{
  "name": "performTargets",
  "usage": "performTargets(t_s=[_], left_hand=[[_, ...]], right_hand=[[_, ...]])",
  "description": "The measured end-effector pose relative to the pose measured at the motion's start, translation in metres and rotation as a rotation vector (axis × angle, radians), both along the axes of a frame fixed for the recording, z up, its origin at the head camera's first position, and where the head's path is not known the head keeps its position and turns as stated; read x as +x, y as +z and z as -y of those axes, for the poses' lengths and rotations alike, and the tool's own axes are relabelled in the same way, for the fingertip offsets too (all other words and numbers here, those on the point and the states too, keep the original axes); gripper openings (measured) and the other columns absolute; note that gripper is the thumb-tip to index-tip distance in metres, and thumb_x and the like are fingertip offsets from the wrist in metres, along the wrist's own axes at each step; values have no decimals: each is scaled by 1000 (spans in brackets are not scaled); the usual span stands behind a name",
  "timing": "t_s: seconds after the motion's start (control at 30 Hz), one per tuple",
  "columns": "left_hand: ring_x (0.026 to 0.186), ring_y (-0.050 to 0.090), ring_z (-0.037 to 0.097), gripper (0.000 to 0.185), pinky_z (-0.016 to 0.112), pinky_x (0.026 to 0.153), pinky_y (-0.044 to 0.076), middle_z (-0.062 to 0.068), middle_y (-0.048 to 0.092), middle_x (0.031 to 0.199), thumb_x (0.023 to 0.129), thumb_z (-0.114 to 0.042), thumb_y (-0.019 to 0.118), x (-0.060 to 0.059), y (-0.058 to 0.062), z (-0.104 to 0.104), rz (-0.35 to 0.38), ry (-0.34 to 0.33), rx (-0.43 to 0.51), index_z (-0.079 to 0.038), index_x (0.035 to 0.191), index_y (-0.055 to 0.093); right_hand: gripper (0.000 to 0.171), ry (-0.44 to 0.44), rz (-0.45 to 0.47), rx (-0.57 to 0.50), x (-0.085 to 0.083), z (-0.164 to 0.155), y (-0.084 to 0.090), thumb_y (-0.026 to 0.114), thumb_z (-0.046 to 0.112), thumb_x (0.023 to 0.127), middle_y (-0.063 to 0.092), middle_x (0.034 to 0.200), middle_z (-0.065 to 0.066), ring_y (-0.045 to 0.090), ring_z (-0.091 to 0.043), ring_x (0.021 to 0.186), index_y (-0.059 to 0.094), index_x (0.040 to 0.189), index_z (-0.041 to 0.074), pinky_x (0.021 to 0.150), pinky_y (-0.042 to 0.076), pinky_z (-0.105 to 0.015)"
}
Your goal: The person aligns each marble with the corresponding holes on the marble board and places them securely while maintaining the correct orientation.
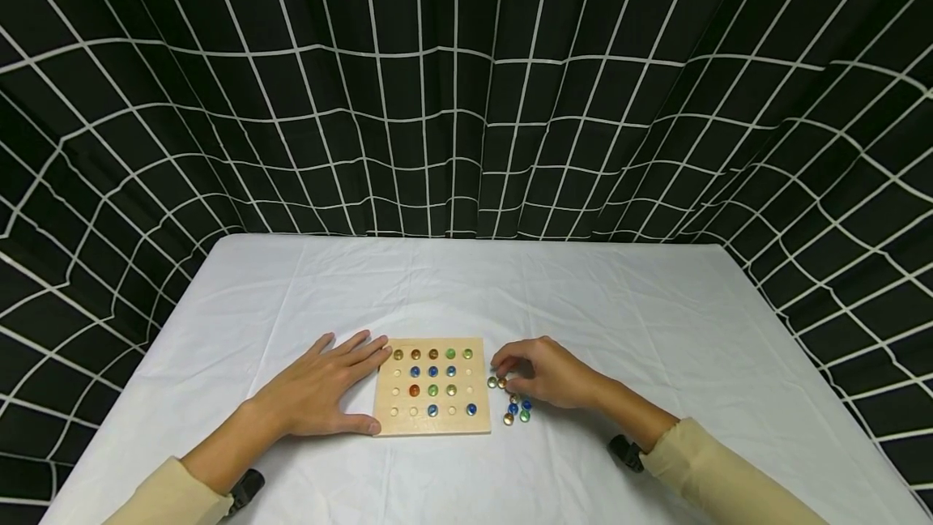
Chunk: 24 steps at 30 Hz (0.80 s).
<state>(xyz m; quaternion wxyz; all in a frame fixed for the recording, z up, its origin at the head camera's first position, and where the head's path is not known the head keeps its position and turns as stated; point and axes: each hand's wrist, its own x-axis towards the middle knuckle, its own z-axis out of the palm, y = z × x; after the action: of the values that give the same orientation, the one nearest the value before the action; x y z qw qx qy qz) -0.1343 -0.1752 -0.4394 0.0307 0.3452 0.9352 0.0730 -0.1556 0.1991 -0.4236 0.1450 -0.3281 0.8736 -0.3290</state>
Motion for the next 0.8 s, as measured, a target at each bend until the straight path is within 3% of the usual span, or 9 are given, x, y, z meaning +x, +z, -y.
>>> performTargets(t_s=[0.47,0.63,0.8], left_hand=[[148,29,28,102,65,113,24,1,36,159,79,-86,46,1,1,0,-6,1,-2,-17,154,40],[147,29,29,101,65,112,25,2,37,159,79,-85,47,1,1,0,-21,-5,11,-16,153,41],[148,28,29,102,65,113,24,2,36,159,79,-86,47,1,1,0,-9,-4,6,-16,154,41]], right_hand=[[25,-19,-46,52,2,6,1,77,6,85,73,97,8,67,-8,93,71,109,11,88,54,-37],[26,-35,-55,39,0,7,2,77,3,85,72,94,8,66,-5,89,71,109,9,84,55,-34],[27,-55,-52,-7,-2,8,7,75,1,85,72,93,8,65,-5,89,70,111,6,88,54,-36]])
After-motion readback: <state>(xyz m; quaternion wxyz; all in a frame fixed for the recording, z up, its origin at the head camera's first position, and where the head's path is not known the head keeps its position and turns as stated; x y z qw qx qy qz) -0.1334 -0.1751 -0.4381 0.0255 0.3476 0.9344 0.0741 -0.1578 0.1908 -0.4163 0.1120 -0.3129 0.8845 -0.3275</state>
